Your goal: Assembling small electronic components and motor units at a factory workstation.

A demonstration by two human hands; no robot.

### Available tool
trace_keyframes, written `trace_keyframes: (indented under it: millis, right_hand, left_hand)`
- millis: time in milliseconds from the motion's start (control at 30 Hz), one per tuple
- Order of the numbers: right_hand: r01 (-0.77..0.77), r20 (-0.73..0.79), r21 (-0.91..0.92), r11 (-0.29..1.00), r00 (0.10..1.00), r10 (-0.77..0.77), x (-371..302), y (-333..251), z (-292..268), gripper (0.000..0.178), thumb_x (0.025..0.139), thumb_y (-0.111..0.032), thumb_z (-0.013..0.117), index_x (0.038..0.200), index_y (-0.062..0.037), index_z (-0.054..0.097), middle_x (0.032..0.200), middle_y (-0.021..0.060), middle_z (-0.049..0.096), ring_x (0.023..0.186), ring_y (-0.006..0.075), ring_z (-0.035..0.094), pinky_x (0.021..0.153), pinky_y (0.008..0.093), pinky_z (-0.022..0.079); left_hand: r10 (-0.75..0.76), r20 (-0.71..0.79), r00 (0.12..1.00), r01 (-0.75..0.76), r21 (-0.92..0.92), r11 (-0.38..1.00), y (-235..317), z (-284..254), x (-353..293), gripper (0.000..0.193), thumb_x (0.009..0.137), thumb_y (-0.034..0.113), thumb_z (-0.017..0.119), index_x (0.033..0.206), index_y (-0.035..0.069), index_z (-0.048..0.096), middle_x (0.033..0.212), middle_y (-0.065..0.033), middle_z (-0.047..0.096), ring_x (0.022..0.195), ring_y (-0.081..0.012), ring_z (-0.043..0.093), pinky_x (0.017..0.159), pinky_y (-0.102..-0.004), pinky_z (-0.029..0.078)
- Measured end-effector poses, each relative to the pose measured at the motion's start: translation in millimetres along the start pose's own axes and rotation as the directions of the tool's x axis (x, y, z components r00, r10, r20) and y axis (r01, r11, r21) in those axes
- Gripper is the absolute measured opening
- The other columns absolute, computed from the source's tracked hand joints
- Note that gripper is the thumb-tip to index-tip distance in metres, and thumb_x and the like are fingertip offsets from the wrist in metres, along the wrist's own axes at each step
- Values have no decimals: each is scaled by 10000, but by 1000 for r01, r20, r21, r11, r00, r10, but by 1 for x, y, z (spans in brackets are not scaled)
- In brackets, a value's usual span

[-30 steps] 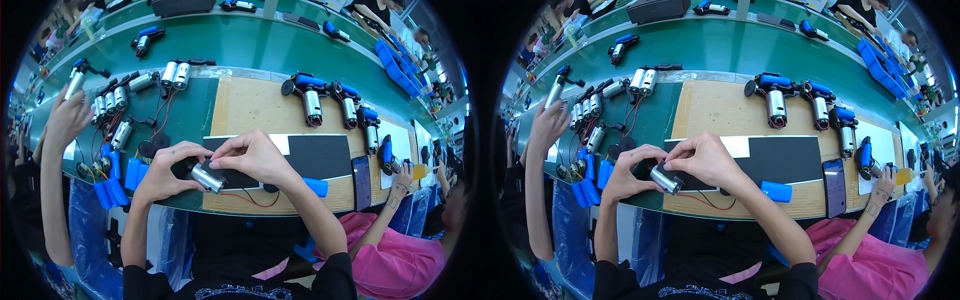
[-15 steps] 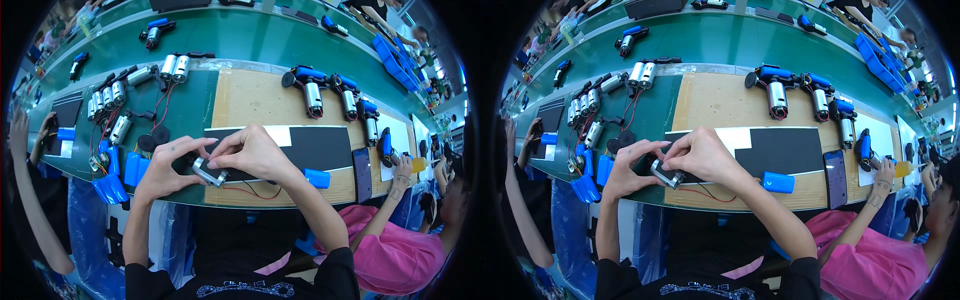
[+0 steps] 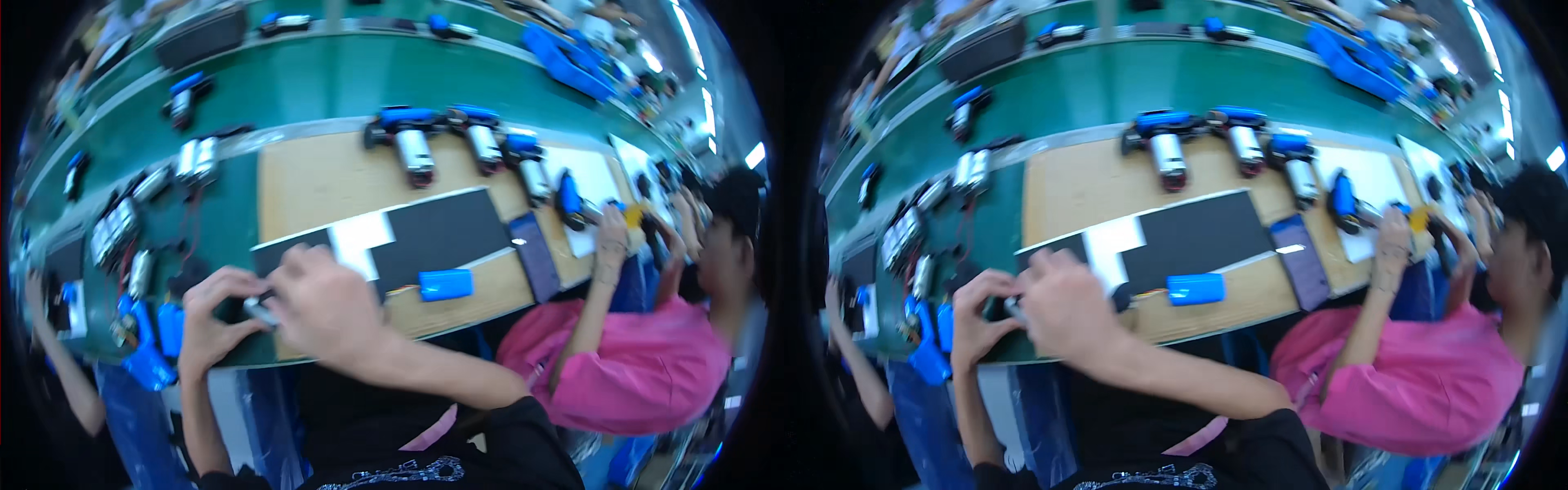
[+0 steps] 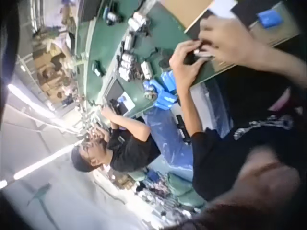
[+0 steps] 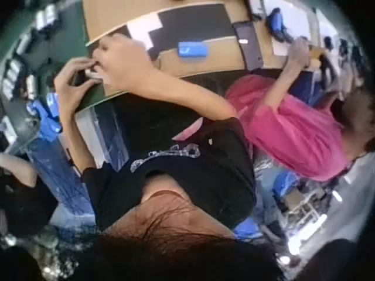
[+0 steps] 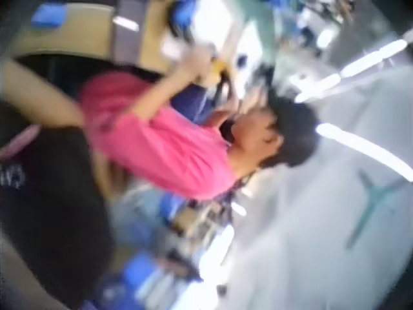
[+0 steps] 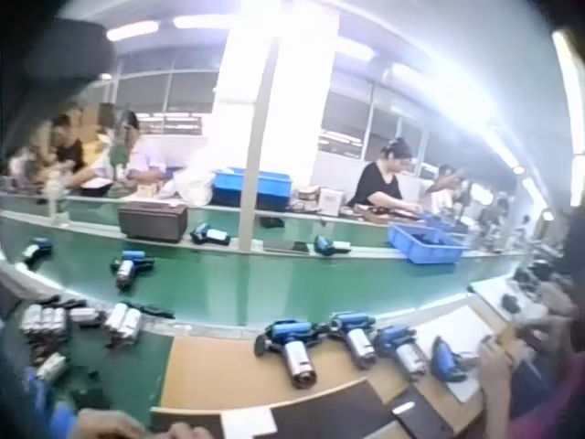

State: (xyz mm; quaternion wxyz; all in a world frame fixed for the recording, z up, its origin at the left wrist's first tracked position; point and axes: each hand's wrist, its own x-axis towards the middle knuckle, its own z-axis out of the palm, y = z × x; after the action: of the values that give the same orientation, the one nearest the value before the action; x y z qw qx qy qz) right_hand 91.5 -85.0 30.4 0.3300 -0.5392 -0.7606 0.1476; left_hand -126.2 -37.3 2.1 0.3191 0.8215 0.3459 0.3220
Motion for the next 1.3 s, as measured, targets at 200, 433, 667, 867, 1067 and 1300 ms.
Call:
trace_keyframes:
  millis: [200,433,667,867,1067,1300]
  right_hand:
    - [170,-40,-493,853,975,-218,-47,-29,45,487,920,-177,596,1283,143,653,1243,270,686,1173,368,656,1107,487,481]
    - [96,-151,-470,878,971,-187,-58,-15,65,539,984,-222,540,1374,143,615,1356,276,653,1274,384,618,1184,500,428]
    - [97,-159,-414,905,971,-177,-50,-2,70,553,991,-236,541,1390,143,592,1364,276,633,1315,388,584,1197,500,408]
    - [59,-127,-449,892,984,-129,-45,-5,69,544,992,-249,555,1370,139,603,1351,273,630,1307,396,572,1183,515,404]
    - [33,-113,-405,914,990,-86,-41,-7,54,516,975,-248,603,1340,115,631,1404,249,610,1367,399,527,1166,530,375]
    - [157,-371,92,983,922,-112,-66,39,-62,534,815,-103,708,1330,25,652,1313,142,676,1287,320,621,1075,501,417]
  left_hand:
    - [48,-33,998,-44,107,993,8,0,1,418,628,-23,877,975,-1,646,1040,-167,724,1051,-342,727,947,-417,560]
    - [30,5,1000,-30,242,970,14,-3,-8,486,631,-49,856,1083,-6,681,1127,-192,739,1073,-385,718,962,-429,563]
    - [98,50,994,-109,289,951,8,-5,-7,537,667,-94,802,1189,-19,698,1181,-194,733,1111,-373,704,1005,-428,545]
    - [4,78,997,-14,134,991,12,-7,7,553,637,-29,846,1174,-21,715,1152,-199,738,1076,-350,696,972,-405,542]
    - [-29,127,992,20,73,997,10,-6,19,505,663,65,875,1137,-28,730,1131,-181,749,1109,-356,682,1004,-428,522]
    - [33,146,989,-46,87,995,16,-6,25,435,654,103,911,1035,27,715,1109,-131,778,1144,-345,688,1014,-448,536]
